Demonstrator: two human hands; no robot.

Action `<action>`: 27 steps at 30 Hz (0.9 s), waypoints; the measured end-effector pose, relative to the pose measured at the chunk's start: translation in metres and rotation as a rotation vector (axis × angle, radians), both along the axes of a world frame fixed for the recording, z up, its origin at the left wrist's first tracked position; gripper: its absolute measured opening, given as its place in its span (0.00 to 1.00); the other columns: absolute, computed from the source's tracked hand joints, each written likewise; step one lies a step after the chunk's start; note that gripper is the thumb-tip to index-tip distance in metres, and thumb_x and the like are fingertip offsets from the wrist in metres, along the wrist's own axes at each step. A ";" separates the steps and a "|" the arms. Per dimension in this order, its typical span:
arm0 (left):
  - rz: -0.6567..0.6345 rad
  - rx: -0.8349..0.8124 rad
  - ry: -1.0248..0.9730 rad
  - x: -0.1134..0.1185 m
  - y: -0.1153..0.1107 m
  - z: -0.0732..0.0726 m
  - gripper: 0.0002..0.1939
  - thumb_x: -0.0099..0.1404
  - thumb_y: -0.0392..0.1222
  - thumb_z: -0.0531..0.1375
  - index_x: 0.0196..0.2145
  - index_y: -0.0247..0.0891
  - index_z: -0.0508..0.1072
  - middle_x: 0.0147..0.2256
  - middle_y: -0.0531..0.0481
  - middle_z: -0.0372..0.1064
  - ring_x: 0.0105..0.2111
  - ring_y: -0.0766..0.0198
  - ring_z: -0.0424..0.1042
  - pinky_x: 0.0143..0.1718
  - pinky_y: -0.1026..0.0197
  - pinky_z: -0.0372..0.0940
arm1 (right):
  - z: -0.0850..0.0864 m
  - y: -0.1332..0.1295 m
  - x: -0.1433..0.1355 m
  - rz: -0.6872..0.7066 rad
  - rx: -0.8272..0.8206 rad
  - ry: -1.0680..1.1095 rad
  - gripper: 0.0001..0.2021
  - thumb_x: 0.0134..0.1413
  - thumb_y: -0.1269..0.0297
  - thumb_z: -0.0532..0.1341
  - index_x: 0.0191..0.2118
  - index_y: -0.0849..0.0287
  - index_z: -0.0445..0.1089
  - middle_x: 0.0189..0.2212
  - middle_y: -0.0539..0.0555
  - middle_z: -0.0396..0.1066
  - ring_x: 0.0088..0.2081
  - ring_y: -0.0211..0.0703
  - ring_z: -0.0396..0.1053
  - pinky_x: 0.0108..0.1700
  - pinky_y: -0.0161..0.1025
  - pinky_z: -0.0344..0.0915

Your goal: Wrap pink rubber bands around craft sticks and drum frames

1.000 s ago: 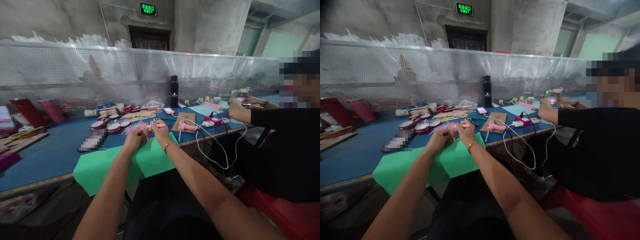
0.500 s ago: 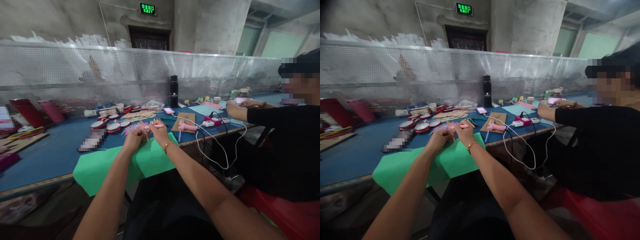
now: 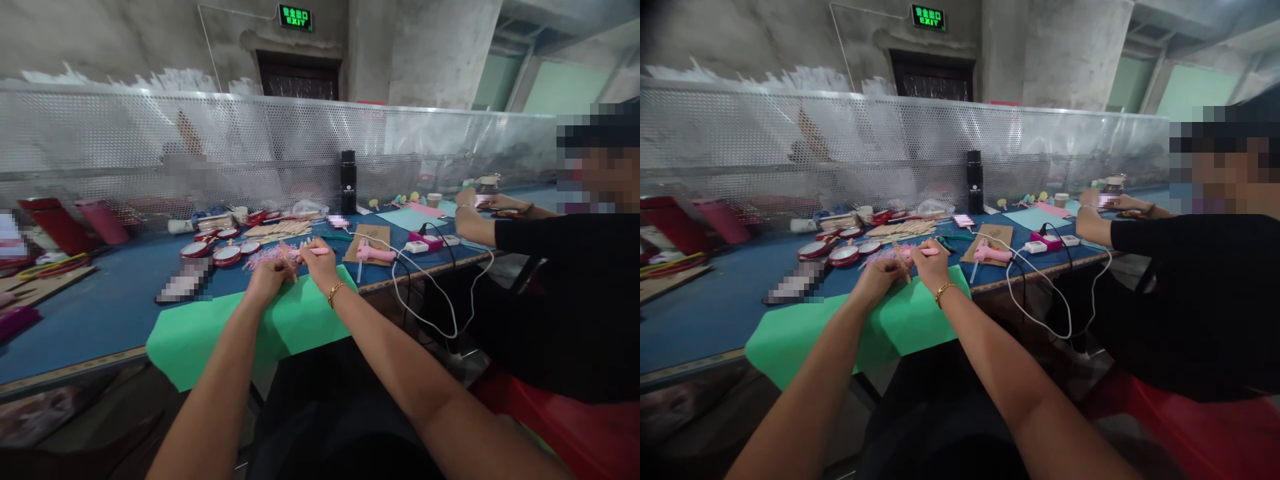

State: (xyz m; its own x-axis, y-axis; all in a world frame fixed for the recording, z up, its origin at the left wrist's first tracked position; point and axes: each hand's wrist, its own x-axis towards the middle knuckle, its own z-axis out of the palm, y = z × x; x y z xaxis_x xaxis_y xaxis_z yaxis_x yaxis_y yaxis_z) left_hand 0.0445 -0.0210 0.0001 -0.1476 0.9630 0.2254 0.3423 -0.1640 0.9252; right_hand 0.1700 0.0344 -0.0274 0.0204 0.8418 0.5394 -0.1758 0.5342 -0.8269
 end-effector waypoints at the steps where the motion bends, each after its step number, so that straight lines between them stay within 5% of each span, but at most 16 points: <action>1: 0.001 -0.004 -0.007 0.000 0.001 -0.001 0.13 0.43 0.47 0.71 0.21 0.35 0.76 0.18 0.53 0.66 0.20 0.68 0.61 0.23 0.65 0.55 | 0.000 0.000 0.000 0.004 -0.002 -0.007 0.09 0.51 0.60 0.61 0.24 0.53 0.63 0.22 0.45 0.70 0.29 0.41 0.68 0.37 0.37 0.66; 27: 0.014 -0.003 0.020 0.002 -0.001 0.002 0.13 0.43 0.47 0.71 0.20 0.36 0.75 0.16 0.55 0.64 0.18 0.70 0.58 0.21 0.66 0.52 | 0.002 -0.001 -0.002 -0.022 -0.010 0.010 0.08 0.51 0.61 0.62 0.24 0.53 0.64 0.22 0.46 0.71 0.31 0.41 0.69 0.38 0.38 0.67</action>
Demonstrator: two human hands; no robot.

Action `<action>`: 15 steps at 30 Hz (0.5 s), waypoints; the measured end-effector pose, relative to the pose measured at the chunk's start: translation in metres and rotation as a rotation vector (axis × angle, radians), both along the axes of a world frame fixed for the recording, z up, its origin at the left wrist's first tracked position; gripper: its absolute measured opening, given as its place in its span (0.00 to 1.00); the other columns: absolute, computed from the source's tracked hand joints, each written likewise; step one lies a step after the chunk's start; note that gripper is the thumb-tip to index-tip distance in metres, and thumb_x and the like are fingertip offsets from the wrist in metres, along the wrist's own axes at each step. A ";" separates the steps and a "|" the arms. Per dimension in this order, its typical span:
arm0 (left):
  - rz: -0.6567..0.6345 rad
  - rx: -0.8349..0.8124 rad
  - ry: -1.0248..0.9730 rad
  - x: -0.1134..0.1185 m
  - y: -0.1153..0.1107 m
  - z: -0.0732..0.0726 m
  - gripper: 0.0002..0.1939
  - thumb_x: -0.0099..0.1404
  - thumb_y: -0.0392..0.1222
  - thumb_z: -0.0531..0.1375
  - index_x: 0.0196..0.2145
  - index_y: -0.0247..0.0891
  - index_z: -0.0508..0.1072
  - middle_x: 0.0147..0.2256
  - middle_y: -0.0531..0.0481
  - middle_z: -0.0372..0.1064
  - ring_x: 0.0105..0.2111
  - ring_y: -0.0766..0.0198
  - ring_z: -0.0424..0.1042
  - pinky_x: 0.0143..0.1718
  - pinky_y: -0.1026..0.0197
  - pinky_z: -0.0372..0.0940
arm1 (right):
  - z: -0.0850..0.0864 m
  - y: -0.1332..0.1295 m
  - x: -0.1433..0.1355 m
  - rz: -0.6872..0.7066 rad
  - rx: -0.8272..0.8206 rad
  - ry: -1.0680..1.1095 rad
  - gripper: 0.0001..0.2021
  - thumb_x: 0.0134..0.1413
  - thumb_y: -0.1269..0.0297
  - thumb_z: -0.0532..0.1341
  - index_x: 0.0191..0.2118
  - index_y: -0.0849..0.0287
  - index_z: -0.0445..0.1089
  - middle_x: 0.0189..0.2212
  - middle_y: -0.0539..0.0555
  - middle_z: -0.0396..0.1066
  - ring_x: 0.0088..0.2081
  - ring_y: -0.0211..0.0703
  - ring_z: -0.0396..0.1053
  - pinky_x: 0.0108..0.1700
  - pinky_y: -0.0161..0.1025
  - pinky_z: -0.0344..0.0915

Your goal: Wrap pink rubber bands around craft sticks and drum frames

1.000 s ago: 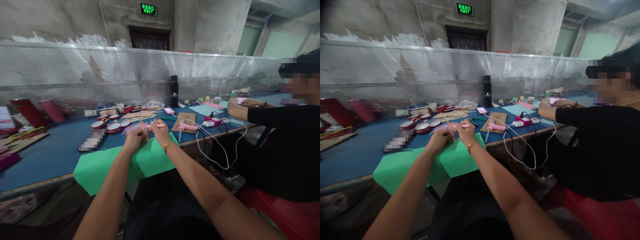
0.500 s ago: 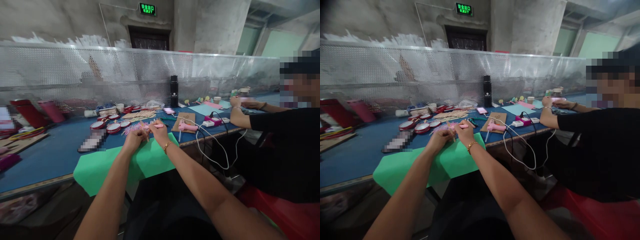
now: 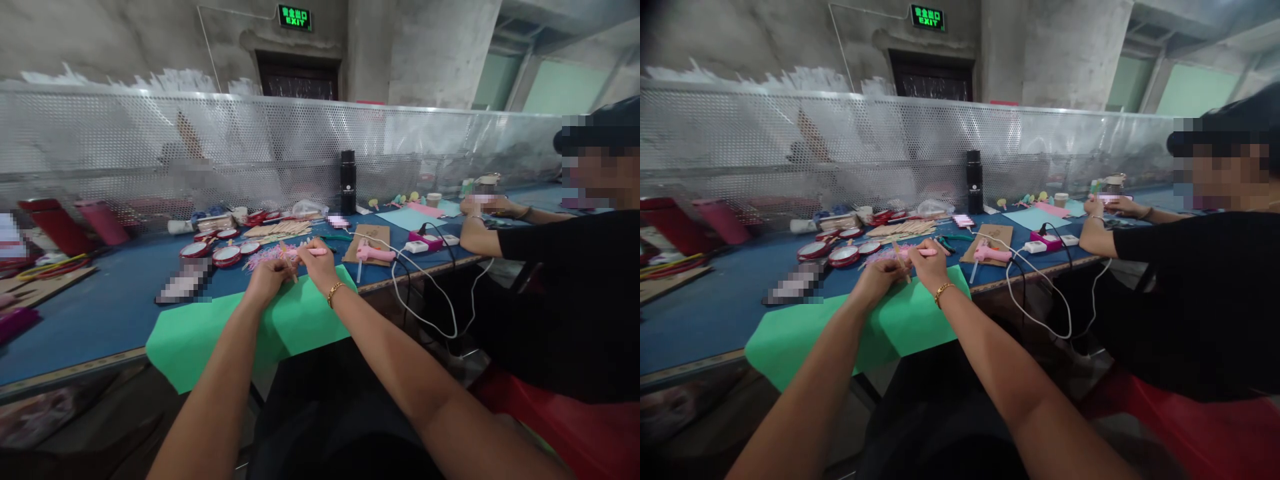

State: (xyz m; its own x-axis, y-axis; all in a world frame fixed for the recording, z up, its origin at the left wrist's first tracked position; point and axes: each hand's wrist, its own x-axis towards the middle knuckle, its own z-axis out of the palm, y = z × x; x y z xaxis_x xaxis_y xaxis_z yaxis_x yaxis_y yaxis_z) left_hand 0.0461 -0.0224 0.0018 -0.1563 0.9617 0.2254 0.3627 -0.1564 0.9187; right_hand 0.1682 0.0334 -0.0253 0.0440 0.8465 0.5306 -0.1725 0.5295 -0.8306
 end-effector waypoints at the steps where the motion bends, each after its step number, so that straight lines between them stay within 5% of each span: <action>1: -0.006 0.002 -0.001 0.000 0.000 -0.001 0.14 0.43 0.47 0.72 0.20 0.36 0.75 0.16 0.55 0.64 0.18 0.70 0.58 0.21 0.66 0.52 | 0.000 0.000 0.000 0.008 0.000 -0.008 0.08 0.51 0.61 0.62 0.24 0.53 0.64 0.22 0.46 0.71 0.31 0.41 0.69 0.38 0.38 0.67; 15: -0.014 -0.002 -0.047 0.001 0.001 -0.001 0.14 0.42 0.47 0.71 0.21 0.35 0.75 0.18 0.54 0.65 0.19 0.70 0.58 0.22 0.65 0.52 | -0.001 0.001 -0.001 0.000 0.017 -0.015 0.09 0.52 0.59 0.62 0.25 0.53 0.63 0.22 0.46 0.71 0.31 0.42 0.69 0.38 0.38 0.67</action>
State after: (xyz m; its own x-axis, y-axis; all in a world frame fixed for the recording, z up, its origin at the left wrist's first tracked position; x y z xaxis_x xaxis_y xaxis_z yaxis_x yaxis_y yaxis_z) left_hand 0.0475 -0.0219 0.0012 -0.1532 0.9643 0.2160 0.3165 -0.1592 0.9351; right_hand 0.1673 0.0345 -0.0262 0.0356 0.8376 0.5452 -0.1599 0.5433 -0.8242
